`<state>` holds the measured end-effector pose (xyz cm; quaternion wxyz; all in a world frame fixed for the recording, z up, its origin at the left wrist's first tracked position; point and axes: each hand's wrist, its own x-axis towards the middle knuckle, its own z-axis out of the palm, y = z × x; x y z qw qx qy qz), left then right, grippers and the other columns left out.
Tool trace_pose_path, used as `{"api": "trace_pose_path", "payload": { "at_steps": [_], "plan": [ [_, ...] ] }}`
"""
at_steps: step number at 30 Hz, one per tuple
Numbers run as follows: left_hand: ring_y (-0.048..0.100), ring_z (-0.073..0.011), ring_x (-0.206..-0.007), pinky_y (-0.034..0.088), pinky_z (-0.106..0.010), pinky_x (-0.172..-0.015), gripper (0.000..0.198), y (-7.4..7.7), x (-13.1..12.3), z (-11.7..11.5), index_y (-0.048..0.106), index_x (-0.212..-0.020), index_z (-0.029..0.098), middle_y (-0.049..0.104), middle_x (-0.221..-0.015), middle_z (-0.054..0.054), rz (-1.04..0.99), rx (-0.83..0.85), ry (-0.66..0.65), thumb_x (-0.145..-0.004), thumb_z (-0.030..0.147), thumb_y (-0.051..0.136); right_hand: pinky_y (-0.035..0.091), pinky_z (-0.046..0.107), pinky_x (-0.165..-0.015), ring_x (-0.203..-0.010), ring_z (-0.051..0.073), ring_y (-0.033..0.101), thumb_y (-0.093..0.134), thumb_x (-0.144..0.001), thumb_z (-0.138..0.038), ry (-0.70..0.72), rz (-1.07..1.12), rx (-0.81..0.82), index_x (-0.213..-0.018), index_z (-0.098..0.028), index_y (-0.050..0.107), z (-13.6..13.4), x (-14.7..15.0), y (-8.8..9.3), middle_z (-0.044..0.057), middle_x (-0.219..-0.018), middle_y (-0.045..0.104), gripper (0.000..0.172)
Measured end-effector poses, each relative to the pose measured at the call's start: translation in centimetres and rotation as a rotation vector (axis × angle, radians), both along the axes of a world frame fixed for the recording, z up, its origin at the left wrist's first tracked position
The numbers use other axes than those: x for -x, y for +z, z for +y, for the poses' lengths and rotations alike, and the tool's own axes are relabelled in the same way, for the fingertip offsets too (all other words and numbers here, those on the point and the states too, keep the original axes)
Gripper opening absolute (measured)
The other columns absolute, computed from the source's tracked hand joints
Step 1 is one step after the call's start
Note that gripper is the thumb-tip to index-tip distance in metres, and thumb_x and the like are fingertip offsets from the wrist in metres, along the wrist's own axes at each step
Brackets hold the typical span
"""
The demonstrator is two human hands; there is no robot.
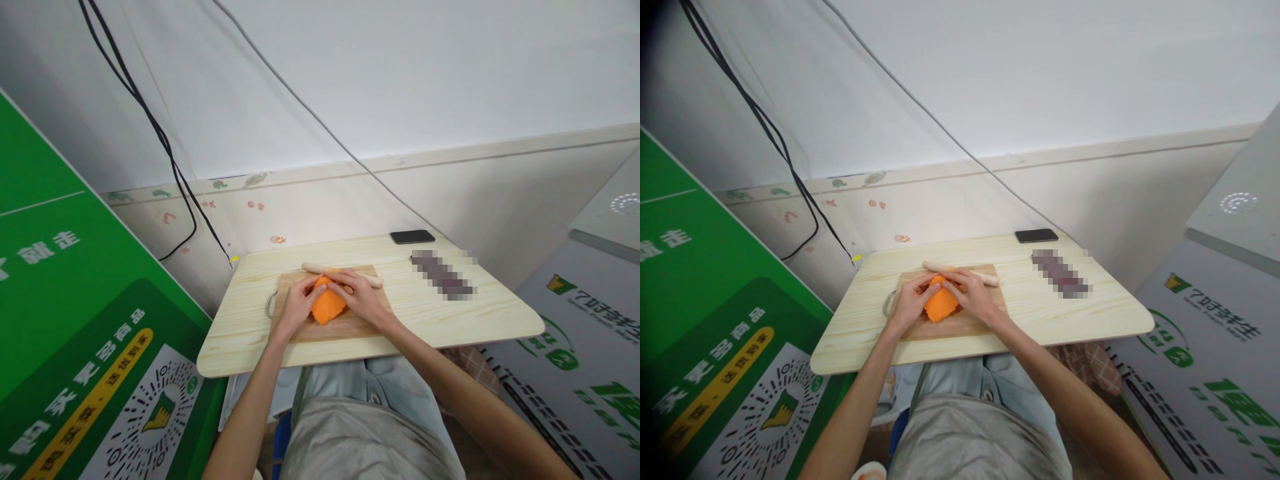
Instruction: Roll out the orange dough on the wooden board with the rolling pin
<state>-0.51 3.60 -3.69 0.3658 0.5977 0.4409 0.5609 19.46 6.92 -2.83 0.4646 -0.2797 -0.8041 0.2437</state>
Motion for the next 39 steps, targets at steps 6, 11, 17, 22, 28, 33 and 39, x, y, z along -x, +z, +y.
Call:
{"api": "trace_pose_path", "payload": {
  "at_steps": [6, 11, 17, 22, 28, 33, 39],
  "plan": [
    [0.078, -0.0301, -0.108, 0.064, -0.042, -0.096, 0.053, 0.0, 0.1, 0.0, 0.083, -0.117, 0.017, 0.082, -0.121, -0.014, -0.004, 0.012, 0.025, -0.085, 0.059, 0.083, 0.057, 0.039, -0.090, -0.097, 0.024, 0.073, 0.062, -0.108, -0.043, -0.024, -0.050, -0.011, -0.118, -0.026, 0.081, 0.0, 0.1, 0.0, 0.008, -0.107, 0.081, 0.027],
    [0.078, -0.0296, -0.108, 0.063, -0.041, -0.096, 0.050, 0.0, 0.0, 0.0, 0.082, -0.117, 0.018, 0.082, -0.121, -0.014, 0.001, 0.007, 0.031, -0.085, 0.056, 0.084, 0.056, 0.037, -0.085, -0.092, 0.023, 0.072, 0.057, -0.110, -0.044, -0.049, -0.112, -0.021, -0.111, -0.024, 0.079, 0.1, 0.2, -0.2, 0.008, -0.102, 0.079, 0.030],
    [0.078, -0.0272, -0.095, 0.064, -0.038, -0.086, 0.039, 0.1, -0.1, -0.2, 0.085, -0.105, 0.020, 0.084, -0.108, -0.011, 0.079, -0.031, 0.040, -0.090, 0.055, 0.078, 0.054, 0.036, -0.083, -0.089, 0.023, 0.071, 0.054, -0.112, -0.043, -0.056, -0.157, -0.023, -0.107, -0.021, 0.078, 0.0, 0.1, -0.2, 0.008, -0.099, 0.077, 0.033],
    [0.077, -0.0267, -0.089, 0.062, -0.036, -0.081, 0.036, 0.3, -0.1, -0.7, 0.085, -0.102, 0.020, 0.085, -0.099, -0.008, 0.149, -0.055, 0.039, -0.094, 0.053, 0.074, 0.055, 0.036, -0.083, -0.087, 0.022, 0.070, 0.053, -0.112, -0.044, -0.032, -0.133, -0.004, -0.105, -0.022, 0.080, 0.1, 0.0, -0.2, 0.008, -0.098, 0.078, 0.035],
    [0.075, -0.0251, -0.083, 0.060, -0.034, -0.077, 0.033, 1.0, -0.1, -1.1, 0.085, -0.096, 0.021, 0.084, -0.094, -0.007, 0.183, -0.109, 0.117, -0.094, 0.051, 0.074, 0.057, 0.038, -0.083, -0.087, 0.023, 0.072, 0.060, -0.108, -0.044, -0.035, -0.052, 0.056, -0.102, -0.024, 0.083, 0.0, 0.3, 0.1, 0.007, -0.096, 0.081, 0.031],
    [0.072, -0.0230, -0.080, 0.056, -0.031, -0.071, 0.033, 1.4, 0.0, -1.3, 0.084, -0.093, 0.022, 0.082, -0.091, -0.005, 0.188, -0.110, 0.163, -0.097, 0.051, 0.069, 0.063, 0.039, -0.081, -0.090, 0.025, 0.076, 0.068, -0.101, -0.042, 0.004, 0.125, 0.212, -0.119, -0.024, 0.081, -0.1, 0.6, -0.1, 0.008, -0.105, 0.083, 0.028],
    [0.070, -0.0216, -0.080, 0.055, -0.030, -0.072, 0.036, 1.0, 0.2, -0.7, 0.080, -0.091, 0.020, 0.080, -0.089, -0.006, 0.133, -0.078, 0.190, -0.096, 0.053, 0.068, 0.064, 0.039, -0.081, -0.085, 0.024, 0.077, 0.074, -0.096, -0.040, -0.040, 0.143, 0.264, -0.101, -0.021, 0.083, 0.1, 0.5, -0.2, 0.008, -0.097, 0.084, 0.022]
  ]
}}
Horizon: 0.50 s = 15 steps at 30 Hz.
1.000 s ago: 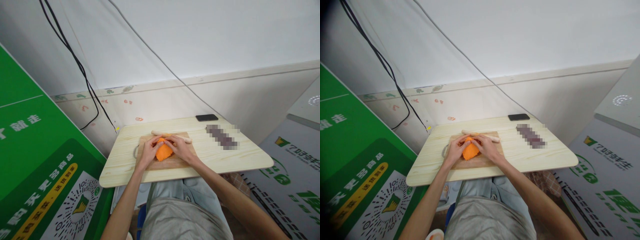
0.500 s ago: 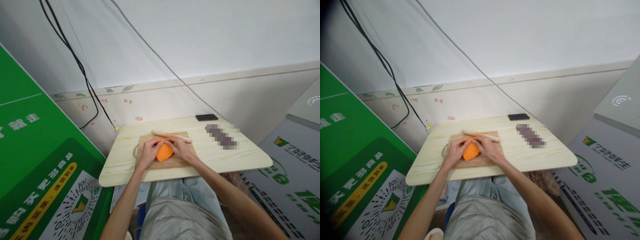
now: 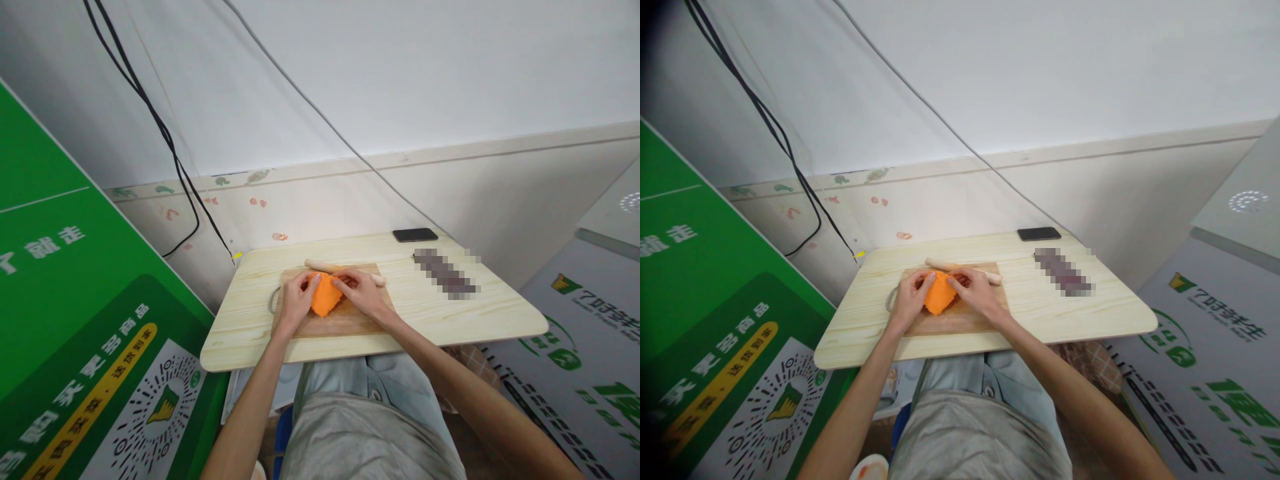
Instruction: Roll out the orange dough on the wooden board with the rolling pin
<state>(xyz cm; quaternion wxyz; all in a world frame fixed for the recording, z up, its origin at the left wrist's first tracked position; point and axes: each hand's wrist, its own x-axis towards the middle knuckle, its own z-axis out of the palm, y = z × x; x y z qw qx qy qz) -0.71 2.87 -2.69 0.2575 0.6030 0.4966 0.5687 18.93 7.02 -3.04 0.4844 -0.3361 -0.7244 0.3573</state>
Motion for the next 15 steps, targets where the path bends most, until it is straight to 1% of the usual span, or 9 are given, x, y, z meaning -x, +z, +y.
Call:
{"api": "trace_pose_path", "payload": {
  "at_steps": [2, 4, 6, 7, 10, 13, 15],
  "plan": [
    [0.072, -0.0220, -0.082, 0.057, -0.031, -0.074, 0.037, -0.15, -0.03, 0.25, 0.080, -0.095, 0.018, 0.080, -0.091, -0.007, -0.058, 0.019, -0.015, -0.095, 0.054, 0.071, 0.064, 0.040, -0.084, -0.088, 0.025, 0.077, 0.074, -0.096, -0.041, 0.000, 0.020, 0.002, -0.102, -0.021, 0.083, 0.12, 0.01, -0.03, 0.008, -0.098, 0.084, 0.022],
    [0.074, -0.0227, -0.084, 0.059, -0.032, -0.076, 0.041, -0.22, -0.11, 0.39, 0.080, -0.109, 0.018, 0.081, -0.094, -0.008, -0.098, 0.036, -0.032, -0.093, 0.054, 0.073, 0.064, 0.041, -0.088, -0.092, 0.025, 0.078, 0.074, -0.097, -0.042, 0.004, 0.057, 0.011, -0.106, -0.022, 0.083, 0.25, 0.01, -0.09, 0.009, -0.103, 0.084, 0.024],
    [0.076, -0.0242, -0.090, 0.061, -0.034, -0.080, 0.046, -0.23, -0.22, 0.40, 0.078, -0.121, 0.017, 0.083, -0.103, -0.010, -0.113, 0.033, -0.051, -0.093, 0.054, 0.074, 0.064, 0.041, -0.090, -0.094, 0.025, 0.078, 0.075, -0.096, -0.044, 0.006, 0.098, 0.028, -0.111, -0.023, 0.083, 0.34, -0.02, -0.15, 0.009, -0.106, 0.084, 0.027],
    [0.077, -0.0253, -0.094, 0.062, -0.035, -0.083, 0.048, -0.23, -0.28, 0.39, 0.078, -0.123, 0.017, 0.083, -0.108, -0.011, -0.114, 0.030, -0.062, -0.092, 0.054, 0.075, 0.064, 0.041, -0.090, -0.094, 0.025, 0.078, 0.076, -0.096, -0.045, 0.006, 0.109, 0.035, -0.112, -0.023, 0.082, 0.36, -0.06, -0.15, 0.009, -0.106, 0.084, 0.028],
    [0.077, -0.0287, -0.104, 0.063, -0.039, -0.090, 0.048, -0.27, -0.44, 0.32, 0.081, -0.117, 0.017, 0.082, -0.119, -0.013, -0.104, 0.044, -0.080, -0.090, 0.056, 0.078, 0.064, 0.041, -0.090, -0.096, 0.025, 0.079, 0.075, -0.097, -0.045, 0.001, 0.089, 0.023, -0.110, -0.023, 0.083, 0.29, -0.27, -0.08, 0.009, -0.106, 0.084, 0.027],
    [0.078, -0.0290, -0.103, 0.063, -0.040, -0.089, 0.047, -0.33, -0.45, 0.31, 0.082, -0.116, 0.017, 0.083, -0.116, -0.013, -0.094, 0.066, -0.089, -0.088, 0.055, 0.079, 0.063, 0.042, -0.093, -0.098, 0.026, 0.079, 0.073, -0.099, -0.045, -0.021, 0.039, -0.017, -0.107, -0.024, 0.084, 0.22, -0.47, 0.00, 0.009, -0.107, 0.085, 0.025],
    [0.078, -0.0283, -0.100, 0.063, -0.039, -0.088, 0.044, -0.32, -0.35, 0.35, 0.083, -0.111, 0.017, 0.084, -0.112, -0.012, -0.086, 0.063, -0.107, -0.088, 0.053, 0.079, 0.062, 0.043, -0.094, -0.099, 0.027, 0.079, 0.072, -0.099, -0.044, -0.018, 0.021, -0.027, -0.108, -0.024, 0.085, 0.23, -0.53, -0.01, 0.008, -0.109, 0.085, 0.025]
  ]
}}
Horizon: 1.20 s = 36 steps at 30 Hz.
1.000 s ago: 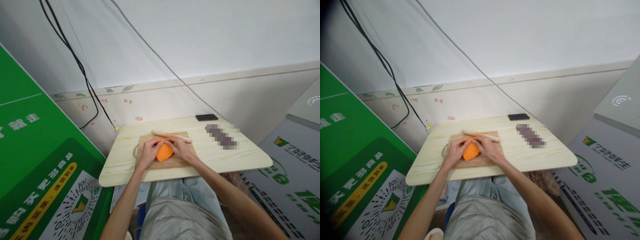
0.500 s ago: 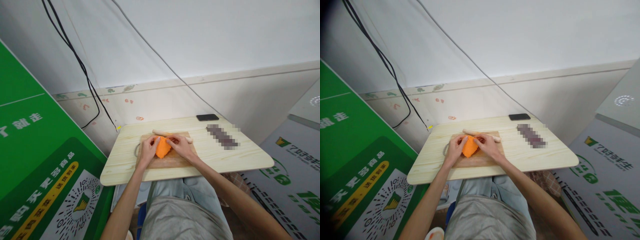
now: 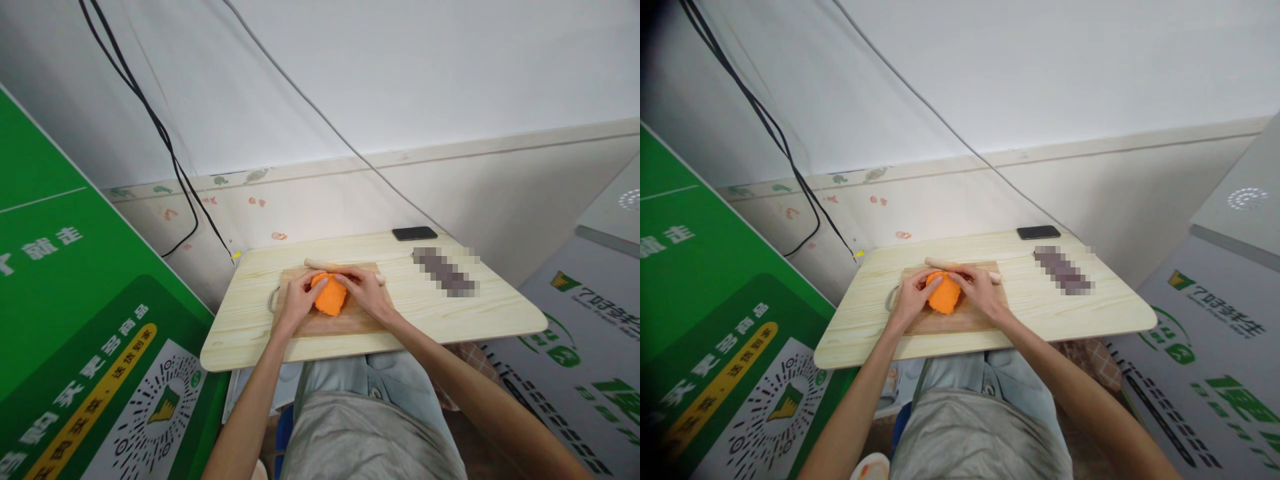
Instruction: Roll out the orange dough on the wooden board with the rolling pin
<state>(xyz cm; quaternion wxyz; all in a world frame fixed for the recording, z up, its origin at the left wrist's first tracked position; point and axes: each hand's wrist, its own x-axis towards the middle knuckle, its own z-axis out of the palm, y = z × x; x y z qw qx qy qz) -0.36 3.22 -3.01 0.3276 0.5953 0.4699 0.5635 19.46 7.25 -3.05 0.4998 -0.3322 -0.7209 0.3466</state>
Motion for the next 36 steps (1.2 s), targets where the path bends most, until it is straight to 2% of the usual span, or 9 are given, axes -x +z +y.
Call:
{"api": "trace_pose_path", "payload": {
  "at_steps": [4, 11, 20, 22, 25, 28, 32, 36],
  "plan": [
    [0.077, -0.0275, -0.093, 0.064, -0.038, -0.083, 0.039, 0.05, 0.28, 0.13, 0.085, -0.103, 0.016, 0.085, -0.103, -0.011, 0.040, 0.025, -0.046, -0.087, 0.051, 0.079, 0.062, 0.042, -0.091, -0.097, 0.027, 0.079, 0.073, -0.099, -0.042, 0.029, -0.024, -0.014, -0.107, -0.025, 0.085, 0.05, 0.07, -0.10, 0.008, -0.106, 0.085, 0.023],
    [0.079, -0.0291, -0.098, 0.064, -0.040, -0.087, 0.037, -0.09, 0.00, 0.13, 0.087, -0.106, 0.017, 0.085, -0.108, -0.010, 0.025, 0.071, -0.082, -0.087, 0.048, 0.079, 0.061, 0.042, -0.093, -0.095, 0.026, 0.078, 0.072, -0.099, -0.038, 0.045, -0.046, -0.037, -0.104, -0.024, 0.085, 0.00, 0.02, -0.01, 0.008, -0.104, 0.085, 0.020],
    [0.077, -0.0253, -0.082, 0.061, -0.034, -0.071, 0.029, 0.06, 0.13, -0.19, 0.087, -0.096, 0.018, 0.085, -0.095, -0.009, 0.103, -0.009, 0.002, -0.089, 0.045, 0.077, 0.061, 0.046, -0.097, -0.100, 0.028, 0.078, 0.069, -0.101, -0.042, 0.104, -0.052, -0.024, -0.108, -0.027, 0.086, -0.15, 0.14, 0.15, 0.007, -0.109, 0.085, 0.023],
    [0.076, -0.0245, -0.079, 0.059, -0.033, -0.069, 0.028, 0.16, 0.21, -0.29, 0.086, -0.094, 0.019, 0.084, -0.091, -0.008, 0.120, -0.027, 0.046, -0.090, 0.044, 0.076, 0.060, 0.047, -0.100, -0.104, 0.028, 0.077, 0.068, -0.102, -0.043, 0.112, -0.053, -0.025, -0.113, -0.028, 0.085, -0.39, 0.24, 0.33, 0.007, -0.114, 0.084, 0.025],
    [0.076, -0.0239, -0.084, 0.058, -0.033, -0.075, 0.028, 0.34, 0.35, -0.40, 0.085, -0.095, 0.019, 0.084, -0.093, -0.008, 0.100, -0.072, 0.122, -0.092, 0.044, 0.073, 0.060, 0.046, -0.102, -0.111, 0.027, 0.075, 0.072, -0.099, -0.043, 0.108, -0.017, 0.005, -0.134, -0.028, 0.077, -0.75, 0.35, 0.49, 0.008, -0.126, 0.081, 0.038],
    [0.075, -0.0227, -0.089, 0.058, -0.032, -0.081, 0.031, 0.51, 0.44, -0.42, 0.082, -0.098, 0.019, 0.083, -0.098, -0.008, 0.028, -0.107, 0.199, -0.095, 0.047, 0.071, 0.062, 0.042, -0.097, -0.104, 0.024, 0.076, 0.077, -0.095, -0.040, 0.124, 0.011, 0.068, -0.145, -0.026, 0.069, -0.88, 0.39, 0.46, 0.008, -0.121, 0.081, 0.053],
    [0.072, -0.0214, -0.088, 0.056, -0.030, -0.078, 0.037, 0.65, 0.28, -0.42, 0.079, -0.097, 0.018, 0.080, -0.095, -0.007, -0.004, -0.101, 0.189, -0.099, 0.052, 0.065, 0.063, 0.039, -0.092, -0.098, 0.022, 0.076, 0.075, -0.096, -0.043, 0.125, 0.064, 0.139, -0.137, -0.025, 0.072, -0.73, 0.42, 0.37, 0.007, -0.112, 0.081, 0.045],
    [0.071, -0.0205, -0.085, 0.055, -0.028, -0.075, 0.036, 0.85, -0.08, -0.55, 0.076, -0.099, 0.019, 0.078, -0.091, -0.006, -0.015, -0.073, 0.133, -0.096, 0.054, 0.068, 0.063, 0.040, -0.093, -0.100, 0.024, 0.076, 0.075, -0.096, -0.048, 0.116, 0.080, 0.114, -0.123, -0.024, 0.077, -0.75, 0.40, 0.63, 0.008, -0.111, 0.082, 0.036]
  ]
}}
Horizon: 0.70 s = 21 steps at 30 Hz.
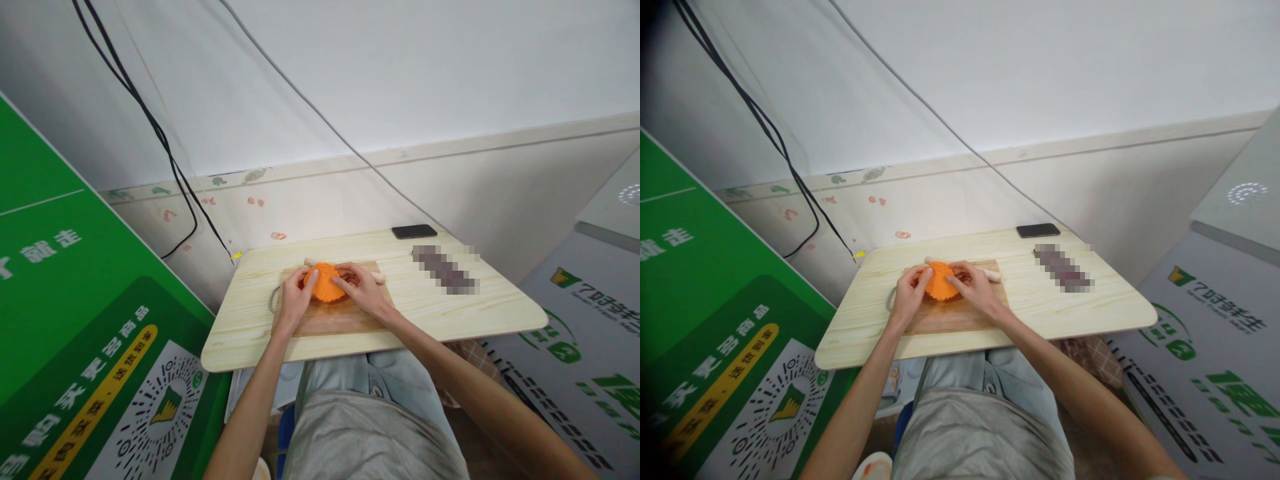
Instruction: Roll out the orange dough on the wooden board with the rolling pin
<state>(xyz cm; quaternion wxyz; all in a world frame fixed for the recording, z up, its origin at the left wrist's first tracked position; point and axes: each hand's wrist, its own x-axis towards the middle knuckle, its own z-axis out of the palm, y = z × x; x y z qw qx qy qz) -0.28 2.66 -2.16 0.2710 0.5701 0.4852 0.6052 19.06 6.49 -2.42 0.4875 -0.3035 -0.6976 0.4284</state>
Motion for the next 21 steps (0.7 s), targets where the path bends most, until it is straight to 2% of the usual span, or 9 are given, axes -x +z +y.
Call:
{"api": "trace_pose_path", "payload": {
  "at_steps": [4, 6, 9, 11, 15, 21],
  "plan": [
    [0.068, -0.0192, -0.081, 0.054, -0.028, -0.073, 0.036, 0.2, -0.2, -0.2, 0.074, -0.107, 0.020, 0.076, -0.092, -0.004, 0.062, 0.035, -0.096, -0.096, 0.053, 0.068, 0.058, 0.046, -0.107, -0.116, 0.027, 0.074, 0.069, -0.101, -0.048, 0.064, -0.077, -0.079, -0.121, -0.026, 0.081, -0.3, 0.0, 0.4, 0.008, -0.125, 0.081, 0.032],
    [0.066, -0.0181, -0.078, 0.052, -0.027, -0.072, 0.034, 0.2, -0.2, -0.2, 0.074, -0.100, 0.020, 0.073, -0.088, -0.003, 0.110, 0.025, -0.071, -0.100, 0.052, 0.064, 0.058, 0.047, -0.108, -0.117, 0.027, 0.074, 0.068, -0.102, -0.048, 0.060, -0.079, -0.078, -0.130, -0.028, 0.079, -0.4, 0.0, 0.4, 0.008, -0.128, 0.080, 0.036],
    [0.062, -0.0169, -0.075, 0.050, -0.026, -0.068, 0.034, 0.1, -0.1, -0.1, 0.069, -0.091, 0.021, 0.069, -0.082, -0.002, 0.123, 0.011, 0.024, -0.103, 0.051, 0.059, 0.062, 0.045, -0.101, -0.107, 0.026, 0.077, 0.073, -0.098, -0.049, 0.038, -0.067, -0.043, -0.140, -0.028, 0.074, -0.3, 0.0, 0.1, 0.008, -0.121, 0.082, 0.047],
    [0.060, -0.0159, -0.072, 0.048, -0.024, -0.062, 0.035, 0.0, -0.1, 0.0, 0.067, -0.092, 0.021, 0.067, -0.081, -0.001, 0.101, 0.026, 0.034, -0.102, 0.053, 0.059, 0.062, 0.047, -0.101, -0.106, 0.027, 0.077, 0.075, -0.097, -0.050, 0.042, -0.076, -0.039, -0.134, -0.027, 0.077, -0.1, 0.0, -0.1, 0.008, -0.119, 0.083, 0.043],
    [0.053, -0.0131, -0.059, 0.042, -0.023, -0.050, 0.038, -0.4, -0.2, 0.1, 0.065, -0.097, 0.021, 0.062, -0.077, 0.001, 0.029, 0.089, -0.044, -0.101, 0.058, 0.061, 0.061, 0.052, -0.105, -0.113, 0.030, 0.077, 0.073, -0.098, -0.051, 0.045, -0.081, -0.057, -0.123, -0.029, 0.083, 0.2, -0.1, -0.4, 0.007, -0.122, 0.083, 0.035],
    [0.061, -0.0168, -0.073, 0.051, -0.026, -0.063, 0.031, -0.9, 0.0, 0.4, 0.067, -0.099, 0.020, 0.068, -0.085, -0.002, 0.098, 0.056, -0.026, -0.100, 0.050, 0.062, 0.063, 0.051, -0.101, -0.108, 0.031, 0.079, 0.075, -0.097, -0.047, 0.040, -0.108, -0.066, -0.124, -0.030, 0.083, 0.3, -0.2, -0.7, 0.006, -0.121, 0.083, 0.033]
  ]
}}
